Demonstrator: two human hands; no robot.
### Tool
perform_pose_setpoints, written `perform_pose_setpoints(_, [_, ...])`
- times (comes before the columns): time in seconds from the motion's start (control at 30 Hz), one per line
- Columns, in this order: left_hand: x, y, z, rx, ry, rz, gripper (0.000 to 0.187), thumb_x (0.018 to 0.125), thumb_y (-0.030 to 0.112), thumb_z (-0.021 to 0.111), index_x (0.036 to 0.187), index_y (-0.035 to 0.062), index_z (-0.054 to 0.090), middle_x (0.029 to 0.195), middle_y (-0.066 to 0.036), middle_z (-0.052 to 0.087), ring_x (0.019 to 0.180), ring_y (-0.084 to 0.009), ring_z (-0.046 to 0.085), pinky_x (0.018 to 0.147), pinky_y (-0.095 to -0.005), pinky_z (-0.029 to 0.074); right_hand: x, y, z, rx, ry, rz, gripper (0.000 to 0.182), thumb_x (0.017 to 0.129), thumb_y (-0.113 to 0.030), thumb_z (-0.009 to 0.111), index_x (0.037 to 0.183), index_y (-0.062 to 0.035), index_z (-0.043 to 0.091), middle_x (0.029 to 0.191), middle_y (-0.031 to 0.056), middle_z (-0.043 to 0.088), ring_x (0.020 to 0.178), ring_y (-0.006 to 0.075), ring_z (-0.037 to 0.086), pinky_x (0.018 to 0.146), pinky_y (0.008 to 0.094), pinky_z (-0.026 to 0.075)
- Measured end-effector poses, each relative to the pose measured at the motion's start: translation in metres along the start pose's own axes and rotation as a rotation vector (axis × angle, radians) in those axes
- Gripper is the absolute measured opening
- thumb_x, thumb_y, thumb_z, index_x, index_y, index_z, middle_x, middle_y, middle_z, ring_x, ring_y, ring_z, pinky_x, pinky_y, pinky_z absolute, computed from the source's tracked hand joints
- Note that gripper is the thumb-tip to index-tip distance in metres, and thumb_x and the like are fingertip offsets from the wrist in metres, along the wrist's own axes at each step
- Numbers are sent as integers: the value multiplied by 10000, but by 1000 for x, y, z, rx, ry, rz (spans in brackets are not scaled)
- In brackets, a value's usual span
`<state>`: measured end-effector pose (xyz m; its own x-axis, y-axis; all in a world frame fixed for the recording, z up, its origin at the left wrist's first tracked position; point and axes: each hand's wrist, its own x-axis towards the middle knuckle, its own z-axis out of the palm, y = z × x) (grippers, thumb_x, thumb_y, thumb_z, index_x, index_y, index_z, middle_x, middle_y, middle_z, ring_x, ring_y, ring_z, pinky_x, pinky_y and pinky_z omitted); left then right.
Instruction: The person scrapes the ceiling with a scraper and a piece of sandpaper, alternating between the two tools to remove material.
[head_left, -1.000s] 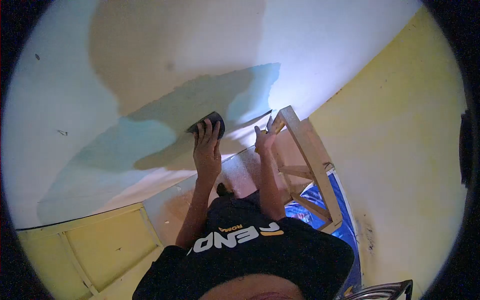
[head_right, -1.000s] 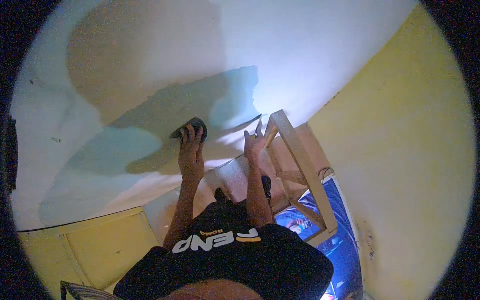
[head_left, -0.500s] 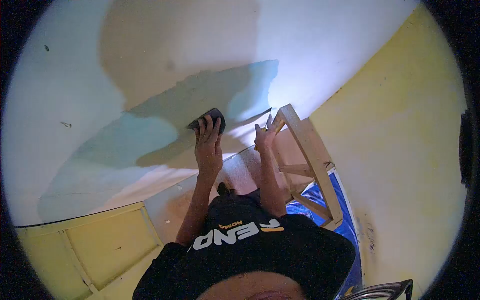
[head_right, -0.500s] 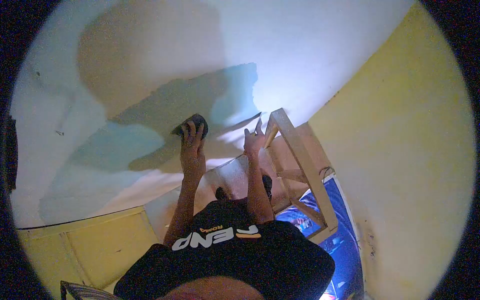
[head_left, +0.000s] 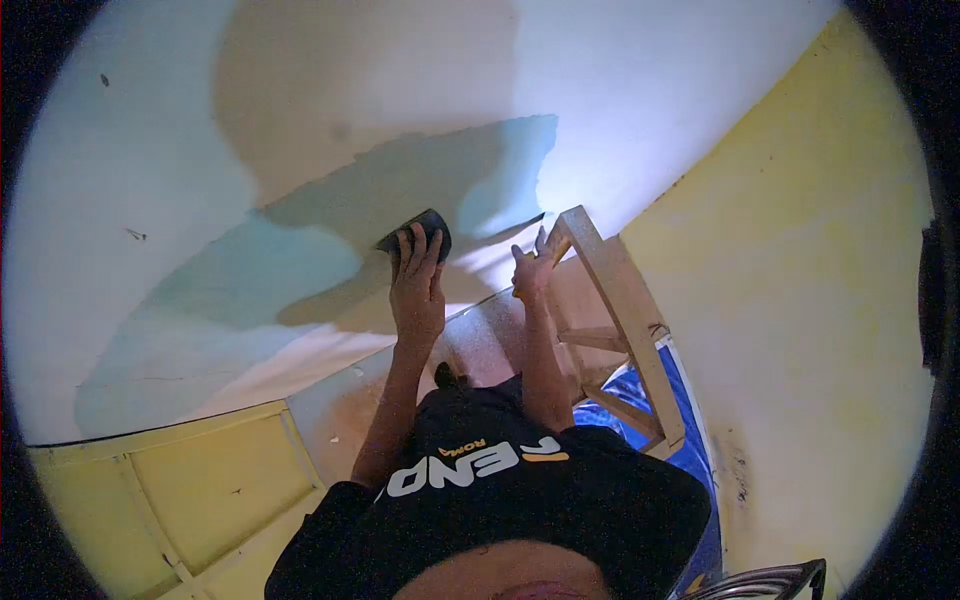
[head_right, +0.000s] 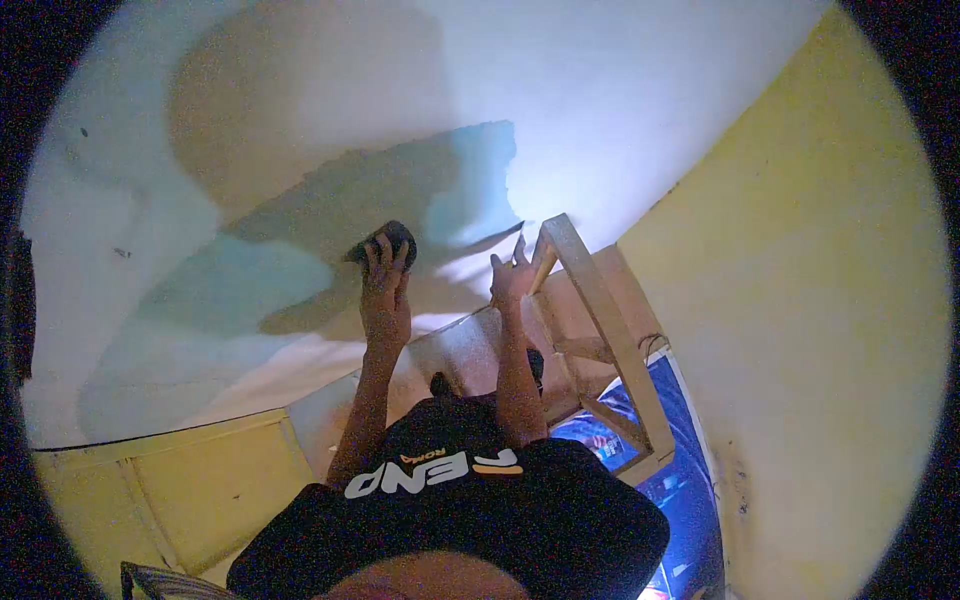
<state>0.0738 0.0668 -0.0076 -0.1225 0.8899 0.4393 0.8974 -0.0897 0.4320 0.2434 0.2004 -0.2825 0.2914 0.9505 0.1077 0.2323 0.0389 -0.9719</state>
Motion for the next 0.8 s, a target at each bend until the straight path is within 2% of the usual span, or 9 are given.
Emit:
perform_pose_setpoints(0.07, [1, -3, 2, -2, -3, 1, 469, 994, 83, 506, 1459, 141, 513, 1620, -159, 288, 1492, -431, 227, 1207, -533, 230, 0, -2, -3, 6, -37, -15, 863, 831, -54, 765, 1569, -130, 325, 588, -30, 493, 409, 119, 447, 353, 300, 388])
perform_pose_setpoints(0.13, [0, -4, 3, 8, 10, 9, 478, 984, 85, 514, 1459, 131, 511, 1611, -164, 304, 1481, -430, 254, 1201, -542, 232, -4, -76, -28, 133, -96, 306, 851, 829, -64, 771, 1562, -117, 341, 593, -20, 502, 408, 123, 453, 358, 299, 396])
perform_pose_setpoints(0.2, [-1, -2, 3, 28, 38, 24, 495, 967, 96, 532, 1460, 110, 509, 1592, -176, 343, 1464, -425, 303, 1193, -561, 232, -4, -99, -32, 163, -86, 391, 839, 827, -75, 776, 1554, -104, 357, 598, -10, 511, 407, 127, 459, 362, 299, 404])
perform_pose_setpoints(0.27, [-1, -3, 1, 35, 13, 11, 501, 962, 90, 543, 1460, 117, 510, 1595, -172, 339, 1465, -421, 303, 1193, -557, 234, 8, -6, -2, 83, -33, 96, 833, 832, -76, 770, 1551, -78, 350, 573, -16, 481, 404, 125, 459, 364, 294, 404])
perform_pose_setpoints(0.33, [2, -1, 0, 26, 15, 3, 502, 959, 85, 551, 1459, 118, 512, 1595, -167, 341, 1467, -416, 304, 1194, -552, 236, 7, 8, 5, 108, 26, 23, 836, 837, -71, 763, 1556, -81, 337, 556, -25, 461, 403, 118, 456, 358, 290, 397])
perform_pose_setpoints(0.43, [-4, 1, -2, -9, 16, 1, 489, 972, 86, 532, 1460, 121, 510, 1601, -158, 331, 1472, -421, 286, 1197, -548, 238, 14, 51, 4, -221, -99, -355, 819, 845, -71, 754, 1553, -79, 343, 546, -28, 453, 402, 115, 457, 356, 288, 395])
perform_pose_setpoints(0.5, [-2, -1, -3, -24, 20, 16, 471, 1000, 92, 488, 1468, 135, 499, 1617, -149, 300, 1482, -440, 245, 1200, -551, 239, -7, -126, -37, 197, -159, 473, 822, 857, -79, 744, 1561, -74, 319, 540, -21, 459, 397, 121, 463, 353, 292, 393])
perform_pose_setpoints(0.73, [-2, -4, 0, 9, 10, 19, 480, 997, 81, 500, 1474, 133, 493, 1617, -148, 295, 1475, -444, 261, 1202, -547, 237, -1, -100, -30, 264, -103, 424, 812, 871, -105, 740, 1565, -95, 318, 526, 6, 475, 386, 145, 465, 353, 311, 398])
perform_pose_setpoints(0.8, [2, -3, -1, 35, -10, 3, 476, 1001, 85, 502, 1474, 135, 493, 1618, -142, 294, 1472, -447, 266, 1202, -547, 237, 0, -92, -27, 128, -164, 332, 826, 871, -122, 747, 1568, -97, 303, 531, 5, 481, 385, 141, 463, 353, 307, 396])
